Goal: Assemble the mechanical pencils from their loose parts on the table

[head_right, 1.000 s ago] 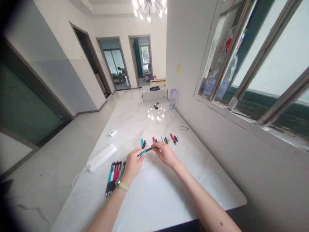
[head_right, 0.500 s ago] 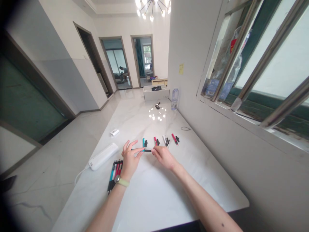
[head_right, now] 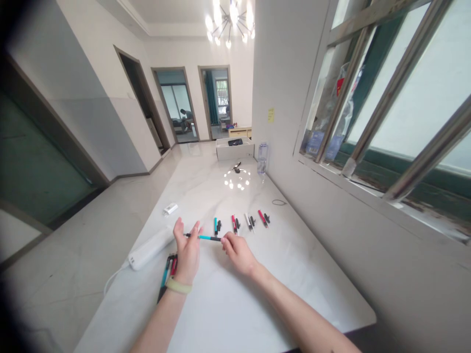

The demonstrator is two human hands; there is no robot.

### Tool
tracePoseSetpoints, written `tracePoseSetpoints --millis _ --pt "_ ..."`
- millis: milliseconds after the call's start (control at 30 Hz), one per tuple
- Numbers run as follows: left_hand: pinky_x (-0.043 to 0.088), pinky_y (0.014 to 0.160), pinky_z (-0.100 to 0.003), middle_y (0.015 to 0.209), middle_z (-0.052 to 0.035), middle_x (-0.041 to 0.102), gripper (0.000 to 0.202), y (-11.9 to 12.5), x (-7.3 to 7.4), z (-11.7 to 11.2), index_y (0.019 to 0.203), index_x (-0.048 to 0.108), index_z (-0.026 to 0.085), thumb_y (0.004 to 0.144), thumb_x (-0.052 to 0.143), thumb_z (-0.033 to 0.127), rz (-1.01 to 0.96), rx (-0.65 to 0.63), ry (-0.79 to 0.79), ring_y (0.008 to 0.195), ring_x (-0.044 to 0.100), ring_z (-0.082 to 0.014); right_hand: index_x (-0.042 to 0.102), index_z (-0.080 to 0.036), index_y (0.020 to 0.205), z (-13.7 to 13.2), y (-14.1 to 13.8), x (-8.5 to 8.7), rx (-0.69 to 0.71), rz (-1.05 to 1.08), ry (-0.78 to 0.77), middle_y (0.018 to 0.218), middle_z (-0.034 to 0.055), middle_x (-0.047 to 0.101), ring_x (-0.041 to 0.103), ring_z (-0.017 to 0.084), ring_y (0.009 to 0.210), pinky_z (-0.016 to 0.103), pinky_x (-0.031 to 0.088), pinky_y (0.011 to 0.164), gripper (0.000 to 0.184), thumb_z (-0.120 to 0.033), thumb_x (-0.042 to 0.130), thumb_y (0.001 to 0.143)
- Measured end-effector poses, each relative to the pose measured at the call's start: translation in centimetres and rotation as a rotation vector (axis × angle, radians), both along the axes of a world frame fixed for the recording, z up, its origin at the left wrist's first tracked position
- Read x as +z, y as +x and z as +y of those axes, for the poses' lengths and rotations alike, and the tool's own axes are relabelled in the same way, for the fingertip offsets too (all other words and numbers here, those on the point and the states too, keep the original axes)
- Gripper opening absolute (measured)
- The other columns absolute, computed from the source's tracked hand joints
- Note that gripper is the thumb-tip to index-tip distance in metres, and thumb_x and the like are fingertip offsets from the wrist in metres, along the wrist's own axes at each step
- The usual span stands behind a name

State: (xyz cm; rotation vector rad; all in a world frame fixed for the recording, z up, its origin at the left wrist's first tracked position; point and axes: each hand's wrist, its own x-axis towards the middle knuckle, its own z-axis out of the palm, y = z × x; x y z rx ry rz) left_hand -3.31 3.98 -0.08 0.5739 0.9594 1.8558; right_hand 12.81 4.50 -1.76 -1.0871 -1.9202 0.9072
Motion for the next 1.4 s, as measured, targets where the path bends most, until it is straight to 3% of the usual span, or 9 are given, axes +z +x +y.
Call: tracePoseSetpoints --millis 133,233,433,600,733,867,1000,1233,1400 --pt "0.052 0.094 -0.039 0.108 -0.0035 0.058 0.029 -0.6 -1.0 1.1 0.111 0.046 0.030 0.089 0.060 0.018 -0.297 -0.086 -0.075 0.104 0.065 -0.0179 0.049 -0.020 0.088 -0.4 -0.3 0.0 0.012 -0.111 0.116 0.074 0.0000 0.058 0.051 0.015 0.065 0.026 0.039 0.065 0.023 -0.034 0.036 0.100" --pt "0.054 0.089 -0.037 0.099 -0.0057 0.061 0.011 -1.2 -1.7 1.6 0.096 0.050 0.023 0.091 0.057 0.018 -0.377 -0.113 -0.087 0.099 0.065 -0.0181 0.048 -0.021 0.090 -0.6 -0.4 0.0 0.021 -0.178 0.169 0.078 0.0012 0.058 0.052 0.016 0.068 0.026 0.039 0.066 0.019 -0.031 0.035 0.100" --pt "0.052 0.074 -0.021 0.080 0.0009 0.058 0.022 -1.8 -2.1 1.5 0.107 0.063 0.022 0.085 0.067 0.021 -0.252 -0.198 -0.080 0.072 0.059 -0.0081 0.049 -0.021 0.087 -0.5 0.1 0.2 0.004 -0.214 0.156 0.077 0.0030 0.059 0.053 0.017 0.069 0.028 0.039 0.068 0.025 -0.033 0.032 0.101" --pt "0.049 0.077 -0.021 0.085 0.0008 0.061 0.040 -1.8 -1.7 1.2 0.117 0.062 0.024 0.079 0.074 0.023 -0.183 -0.177 -0.064 0.078 0.060 -0.0081 0.050 -0.019 0.070 -0.2 -0.2 -0.4 0.092 0.063 -0.173 0.063 0.0011 0.058 0.053 0.014 0.059 0.027 0.042 0.063 0.044 -0.046 0.031 0.100" --pt "0.049 0.081 -0.023 0.096 -0.0033 0.066 0.046 -1.8 -1.6 1.0 0.121 0.058 0.025 0.079 0.075 0.026 -0.096 -0.097 -0.059 0.091 0.063 -0.0114 0.047 -0.020 0.068 0.1 -0.9 -1.3 0.181 0.366 -0.517 0.057 0.0002 0.059 0.050 0.012 0.048 0.024 0.039 0.051 0.044 -0.055 0.041 0.093" --pt "0.049 0.086 -0.027 0.109 -0.0082 0.067 0.042 -1.7 -1.5 0.9 0.123 0.055 0.025 0.084 0.069 0.025 -0.033 -0.069 -0.035 0.103 0.064 -0.0156 0.046 -0.020 0.071 0.2 -1.3 -1.3 0.162 0.444 -0.613 0.058 0.0001 0.061 0.049 0.011 0.045 0.022 0.034 0.046 0.039 -0.054 0.047 0.089" --pt "0.050 0.090 -0.034 0.110 -0.0109 0.067 0.032 -1.5 -1.6 1.1 0.116 0.054 0.021 0.086 0.064 0.019 -0.103 -0.084 -0.041 0.106 0.064 -0.0193 0.045 -0.020 0.071 0.0 -1.1 -0.8 0.128 0.338 -0.497 0.062 0.0002 0.059 0.049 0.011 0.049 0.023 0.036 0.050 0.038 -0.050 0.044 0.093" --pt "0.054 0.083 -0.032 0.100 -0.0050 0.064 0.029 -1.5 -2.3 1.3 0.103 0.059 0.019 0.078 0.075 0.021 -0.090 -0.021 -0.049 0.090 0.065 -0.0139 0.048 -0.021 0.084 -0.4 -0.2 -0.1 0.064 -0.214 0.022 0.066 -0.0004 0.056 0.051 0.015 0.060 0.025 0.034 0.061 0.024 -0.038 0.039 0.098" --pt "0.054 0.082 -0.033 0.096 -0.0037 0.063 0.026 -1.7 -2.4 1.4 0.097 0.058 0.019 0.077 0.075 0.019 -0.089 -0.020 -0.051 0.086 0.064 -0.0133 0.049 -0.021 0.083 -0.4 0.2 0.4 0.068 -0.324 0.124 0.070 0.0013 0.057 0.050 0.016 0.060 0.026 0.030 0.060 0.024 -0.035 0.037 0.099"
